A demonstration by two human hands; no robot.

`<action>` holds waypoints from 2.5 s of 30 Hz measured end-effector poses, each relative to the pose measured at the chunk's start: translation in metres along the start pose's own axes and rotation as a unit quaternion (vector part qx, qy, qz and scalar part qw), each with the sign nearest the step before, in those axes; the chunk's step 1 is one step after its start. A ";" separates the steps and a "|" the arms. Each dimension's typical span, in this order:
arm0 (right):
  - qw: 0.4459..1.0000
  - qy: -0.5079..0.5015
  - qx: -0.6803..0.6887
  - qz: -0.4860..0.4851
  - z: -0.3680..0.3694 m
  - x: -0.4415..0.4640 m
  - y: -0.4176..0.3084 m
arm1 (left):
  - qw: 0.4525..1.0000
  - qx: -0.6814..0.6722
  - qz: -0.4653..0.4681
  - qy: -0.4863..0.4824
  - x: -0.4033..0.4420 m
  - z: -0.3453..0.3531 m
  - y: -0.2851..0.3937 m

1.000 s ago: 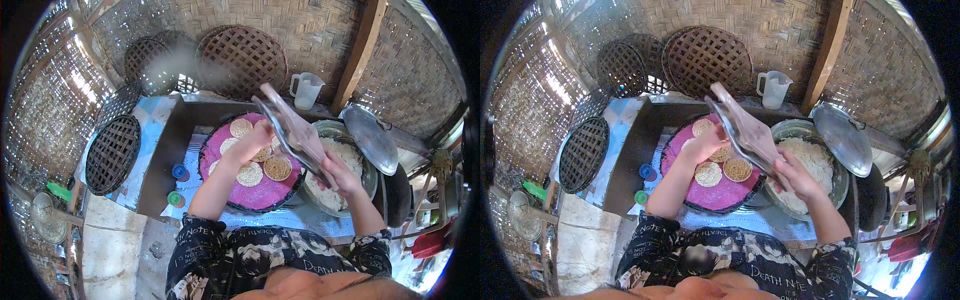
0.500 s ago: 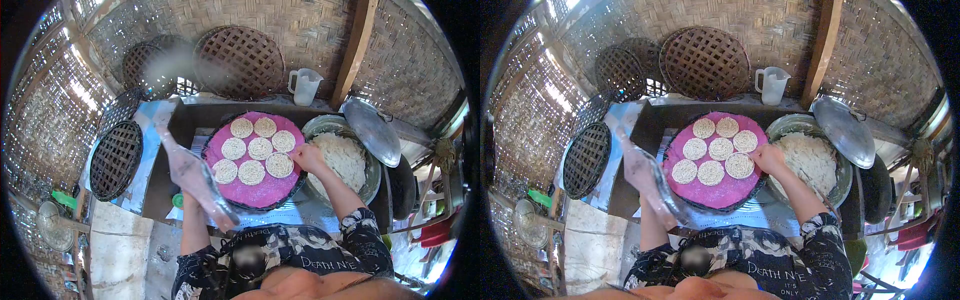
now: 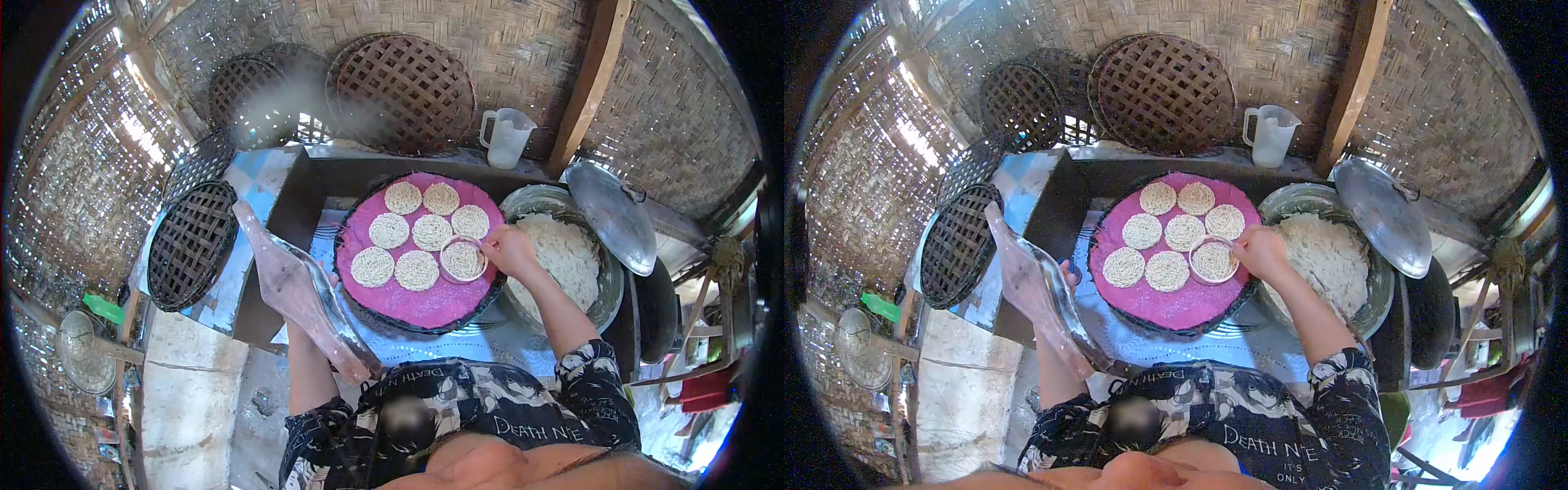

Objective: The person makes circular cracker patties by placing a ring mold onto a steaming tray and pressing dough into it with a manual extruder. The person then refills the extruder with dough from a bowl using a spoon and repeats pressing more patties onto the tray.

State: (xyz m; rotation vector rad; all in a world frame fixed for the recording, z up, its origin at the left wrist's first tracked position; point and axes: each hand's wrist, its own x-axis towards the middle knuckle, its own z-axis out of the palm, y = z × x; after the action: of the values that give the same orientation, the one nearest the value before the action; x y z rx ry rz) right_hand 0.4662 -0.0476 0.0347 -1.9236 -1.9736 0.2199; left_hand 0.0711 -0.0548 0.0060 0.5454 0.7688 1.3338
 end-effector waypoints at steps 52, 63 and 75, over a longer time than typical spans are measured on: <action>0.830 -0.367 0.363 0.213 -0.086 -0.086 -0.027 | 0.950 -0.279 -0.067 -0.128 0.048 0.155 -0.080; 0.903 -0.265 0.295 0.166 -0.051 -0.066 -0.043 | 0.956 -0.269 -0.033 -0.114 0.067 0.151 -0.047; 0.911 -0.275 0.253 0.176 -0.079 -0.090 -0.030 | 0.953 -0.283 -0.096 -0.054 0.043 0.157 -0.078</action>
State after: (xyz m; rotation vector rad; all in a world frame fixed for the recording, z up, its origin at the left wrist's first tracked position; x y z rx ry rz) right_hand 0.4671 -0.1495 0.1045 -1.9597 -1.5923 1.3585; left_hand 0.2432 -0.0139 0.0424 0.0801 0.3111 1.2569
